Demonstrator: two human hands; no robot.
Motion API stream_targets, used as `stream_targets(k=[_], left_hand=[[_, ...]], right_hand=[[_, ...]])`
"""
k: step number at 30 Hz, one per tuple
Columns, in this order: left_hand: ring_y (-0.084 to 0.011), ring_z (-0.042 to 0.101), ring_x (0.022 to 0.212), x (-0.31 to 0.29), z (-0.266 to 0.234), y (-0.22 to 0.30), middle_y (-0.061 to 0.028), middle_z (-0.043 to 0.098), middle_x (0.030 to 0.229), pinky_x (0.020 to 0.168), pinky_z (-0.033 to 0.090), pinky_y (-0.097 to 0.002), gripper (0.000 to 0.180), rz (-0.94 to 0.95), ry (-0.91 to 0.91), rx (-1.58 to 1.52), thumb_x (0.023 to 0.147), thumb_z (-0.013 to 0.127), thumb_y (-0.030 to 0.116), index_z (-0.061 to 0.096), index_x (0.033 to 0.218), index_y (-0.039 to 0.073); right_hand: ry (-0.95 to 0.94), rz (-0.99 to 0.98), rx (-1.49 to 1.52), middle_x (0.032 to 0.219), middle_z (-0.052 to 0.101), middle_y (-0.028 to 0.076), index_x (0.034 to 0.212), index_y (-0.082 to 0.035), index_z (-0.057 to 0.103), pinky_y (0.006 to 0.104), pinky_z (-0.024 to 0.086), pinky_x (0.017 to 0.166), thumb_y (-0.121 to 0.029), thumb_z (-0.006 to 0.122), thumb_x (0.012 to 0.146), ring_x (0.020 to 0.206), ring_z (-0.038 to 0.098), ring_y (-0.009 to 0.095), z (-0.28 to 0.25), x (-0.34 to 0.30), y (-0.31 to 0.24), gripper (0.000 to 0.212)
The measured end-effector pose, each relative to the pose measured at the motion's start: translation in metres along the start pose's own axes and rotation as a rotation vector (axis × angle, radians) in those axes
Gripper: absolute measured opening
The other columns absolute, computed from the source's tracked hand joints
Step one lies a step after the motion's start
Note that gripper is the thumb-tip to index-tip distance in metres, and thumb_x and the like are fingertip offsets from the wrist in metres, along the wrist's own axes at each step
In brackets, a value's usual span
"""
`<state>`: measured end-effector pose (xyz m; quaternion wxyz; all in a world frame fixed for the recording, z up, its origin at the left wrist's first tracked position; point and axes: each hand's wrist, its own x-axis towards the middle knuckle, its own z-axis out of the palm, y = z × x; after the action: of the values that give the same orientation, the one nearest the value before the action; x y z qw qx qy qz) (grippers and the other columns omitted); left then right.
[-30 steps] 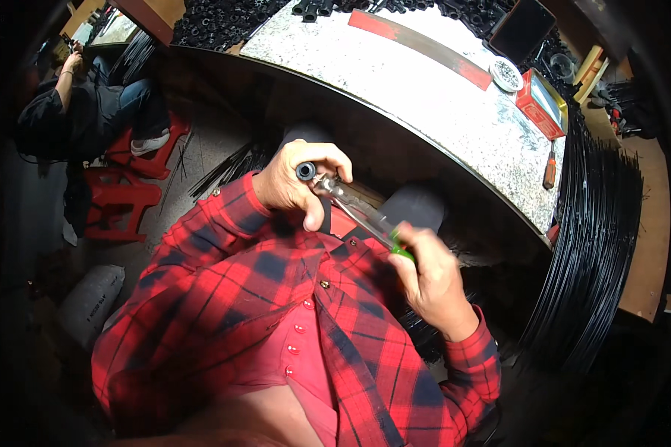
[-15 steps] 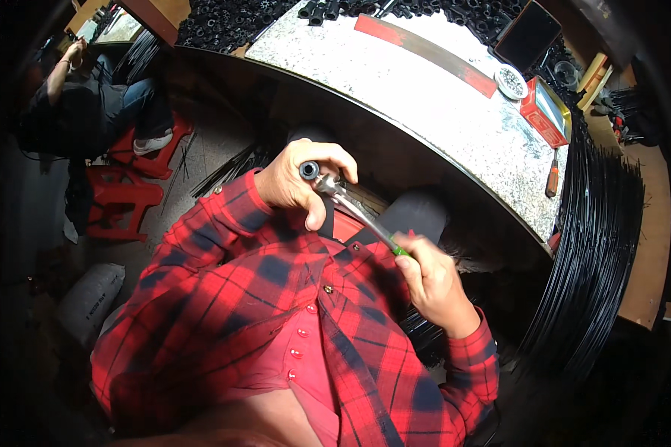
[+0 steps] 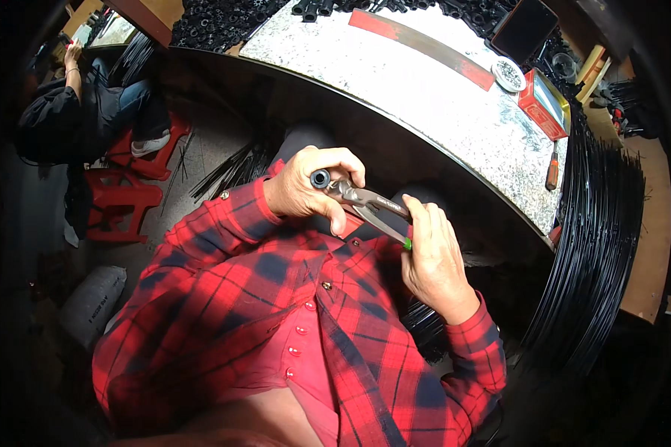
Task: The recorder is assembling electrical connectors by inserting wires into a housing and using a crimping tool.
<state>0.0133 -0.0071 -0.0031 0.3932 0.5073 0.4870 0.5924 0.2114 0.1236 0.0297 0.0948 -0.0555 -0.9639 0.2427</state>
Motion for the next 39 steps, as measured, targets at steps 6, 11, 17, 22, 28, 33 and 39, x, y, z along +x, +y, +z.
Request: stream_targets(k=[6,11,17,22,28,33,39], left_hand=[[-0.003,0.053,0.06,-0.002,0.0,-0.005,-0.0001,0.059,0.067,0.053,0.042,-0.0189,0.051,0.032,0.02,0.037,0.056,0.087,0.023,0.054,0.091,0.005],[-0.003,0.05,0.058,-0.001,0.002,-0.002,0.0015,0.055,0.064,0.052,0.04,-0.0187,0.061,0.004,0.04,0.061,0.05,0.089,0.025,0.052,0.094,0.004],[-0.0029,0.047,0.057,-0.001,0.001,0.002,0.002,0.054,0.062,0.051,0.038,-0.0188,0.065,-0.058,0.038,0.051,0.048,0.089,0.023,0.05,0.096,0.003],[-0.003,0.051,0.059,-0.001,0.002,0.002,0.0,0.058,0.065,0.053,0.04,-0.0185,0.06,-0.075,0.053,-0.034,0.053,0.087,0.019,0.048,0.095,0.003],[-0.0041,0.056,0.065,-0.003,0.006,0.001,-0.0035,0.062,0.07,0.056,0.043,-0.0185,0.056,-0.107,0.089,-0.111,0.058,0.085,0.016,0.046,0.096,0.003],[-0.0047,0.057,0.066,-0.003,0.005,0.001,-0.0037,0.062,0.071,0.057,0.044,-0.0184,0.057,-0.089,0.066,-0.073,0.058,0.085,0.017,0.045,0.096,0.003],[-0.0034,0.055,0.066,-0.002,0.008,-0.001,-0.0012,0.059,0.071,0.057,0.043,-0.018,0.058,-0.106,0.104,-0.143,0.058,0.085,0.019,0.045,0.097,0.003]], right_hand=[[-0.199,0.137,0.255,0.097,0.044,0.022,0.122,0.003,0.039,0.0401,0.042,0.08,0.012,0.042,0.063,0.09,0.049,0.039,-0.001,-0.002,0.0,0.06],[-0.137,0.081,0.221,0.099,0.044,0.022,0.124,0.004,0.038,0.0402,0.042,0.081,0.012,0.042,0.063,0.089,0.049,0.039,0.002,-0.001,0.0,0.062],[-0.147,0.094,0.137,0.098,0.043,0.022,0.125,0.003,0.037,0.0395,0.043,0.079,0.013,0.044,0.063,0.088,0.05,0.038,0.001,-0.001,0.0,0.063],[-0.133,0.092,0.168,0.096,0.043,0.022,0.125,0.003,0.037,0.0395,0.043,0.077,0.013,0.046,0.064,0.086,0.05,0.038,0.004,0.0,0.001,0.063],[-0.087,0.08,0.158,0.094,0.043,0.021,0.124,0.003,0.039,0.0395,0.043,0.073,0.013,0.046,0.065,0.083,0.05,0.038,0.004,0.003,-0.001,0.06],[-0.129,0.123,0.158,0.092,0.044,0.02,0.118,0.002,0.042,0.0396,0.043,0.07,0.013,0.047,0.066,0.08,0.05,0.038,0.003,0.002,-0.002,0.054],[0.021,0.11,0.101,0.083,0.052,0.02,0.103,0.0,0.048,0.0381,0.045,0.061,0.006,0.057,0.071,0.071,0.055,0.038,0.021,0.002,0.008,0.033]])
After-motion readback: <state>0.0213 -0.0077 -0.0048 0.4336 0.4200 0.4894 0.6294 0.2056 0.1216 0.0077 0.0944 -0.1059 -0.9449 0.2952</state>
